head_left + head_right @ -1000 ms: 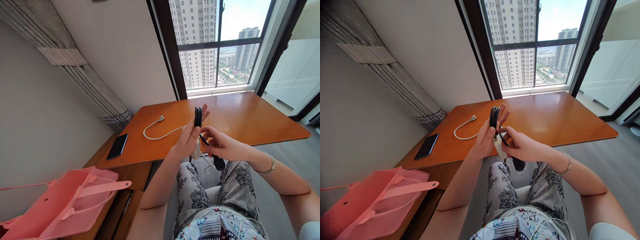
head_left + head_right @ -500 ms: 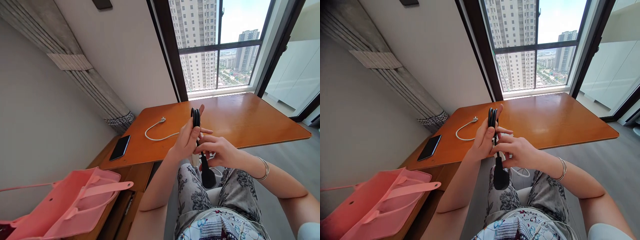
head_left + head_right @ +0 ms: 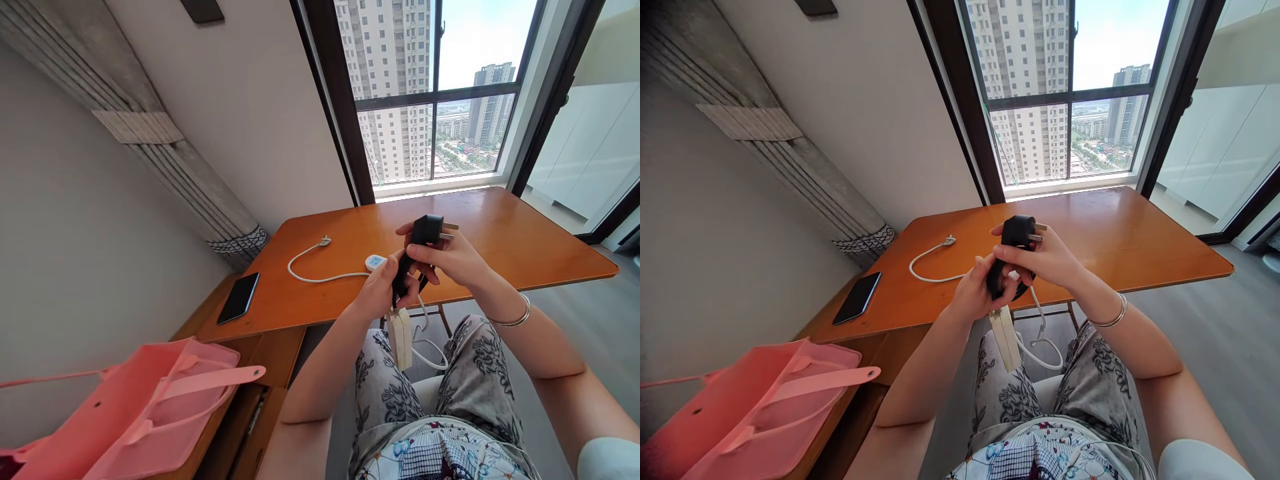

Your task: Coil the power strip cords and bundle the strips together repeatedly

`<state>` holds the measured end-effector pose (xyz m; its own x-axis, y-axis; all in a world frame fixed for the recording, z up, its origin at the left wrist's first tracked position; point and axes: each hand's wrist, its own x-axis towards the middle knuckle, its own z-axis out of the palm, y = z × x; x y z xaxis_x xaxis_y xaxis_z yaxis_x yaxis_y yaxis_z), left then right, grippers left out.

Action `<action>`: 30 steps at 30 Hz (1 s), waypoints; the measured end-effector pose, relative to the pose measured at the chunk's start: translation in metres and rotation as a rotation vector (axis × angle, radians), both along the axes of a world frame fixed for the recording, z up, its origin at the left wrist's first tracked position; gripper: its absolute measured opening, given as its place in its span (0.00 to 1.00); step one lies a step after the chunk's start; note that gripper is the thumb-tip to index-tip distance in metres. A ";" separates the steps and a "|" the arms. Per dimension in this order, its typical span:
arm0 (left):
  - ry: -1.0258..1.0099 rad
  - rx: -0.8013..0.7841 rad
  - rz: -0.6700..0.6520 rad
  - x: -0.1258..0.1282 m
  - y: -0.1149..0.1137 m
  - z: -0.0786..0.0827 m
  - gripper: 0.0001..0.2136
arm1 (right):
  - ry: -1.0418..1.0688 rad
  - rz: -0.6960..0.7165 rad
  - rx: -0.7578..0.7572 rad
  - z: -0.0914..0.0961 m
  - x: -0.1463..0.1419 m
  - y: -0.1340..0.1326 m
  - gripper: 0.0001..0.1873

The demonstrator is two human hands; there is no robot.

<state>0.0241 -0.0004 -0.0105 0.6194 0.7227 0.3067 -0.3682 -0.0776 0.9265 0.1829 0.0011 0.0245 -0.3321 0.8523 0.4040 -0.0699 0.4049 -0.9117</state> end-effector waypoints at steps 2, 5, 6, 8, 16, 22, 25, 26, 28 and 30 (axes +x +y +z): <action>-0.027 -0.066 -0.021 0.001 0.000 0.002 0.24 | 0.048 -0.004 -0.020 -0.006 -0.001 0.006 0.24; -0.122 -0.190 -0.022 -0.002 -0.001 0.008 0.21 | 0.126 -0.030 0.026 -0.018 -0.001 0.012 0.22; -0.162 -0.237 -0.009 -0.003 -0.001 0.011 0.20 | 0.138 -0.019 0.027 -0.022 -0.001 0.014 0.22; -0.218 -0.346 0.029 -0.005 0.000 0.015 0.17 | 0.137 0.007 0.000 -0.031 0.001 0.016 0.23; -0.273 -0.586 0.056 -0.002 0.008 0.014 0.17 | 0.186 -0.059 -0.059 -0.046 0.004 0.024 0.22; -0.443 -0.582 0.144 -0.002 0.004 0.020 0.19 | 0.230 -0.133 -0.092 -0.096 -0.004 0.035 0.27; -0.569 -0.561 0.251 -0.005 0.004 0.027 0.19 | -0.119 -0.258 0.209 -0.140 -0.003 0.034 0.26; -0.602 -0.556 0.284 -0.006 0.005 0.029 0.19 | -0.233 -0.271 0.350 -0.152 -0.002 0.033 0.30; -0.658 -0.549 0.328 -0.006 0.007 0.031 0.19 | -0.360 -0.275 0.643 -0.171 -0.001 0.028 0.37; -0.695 -0.548 0.340 -0.006 0.010 0.029 0.19 | -0.351 -0.269 0.866 -0.182 -0.001 0.024 0.42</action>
<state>0.0179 0.0098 0.0190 0.1552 0.9836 0.0920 -0.8889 0.0984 0.4474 0.1820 0.0250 -0.1580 -0.3910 0.3714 0.8421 0.3425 0.9080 -0.2414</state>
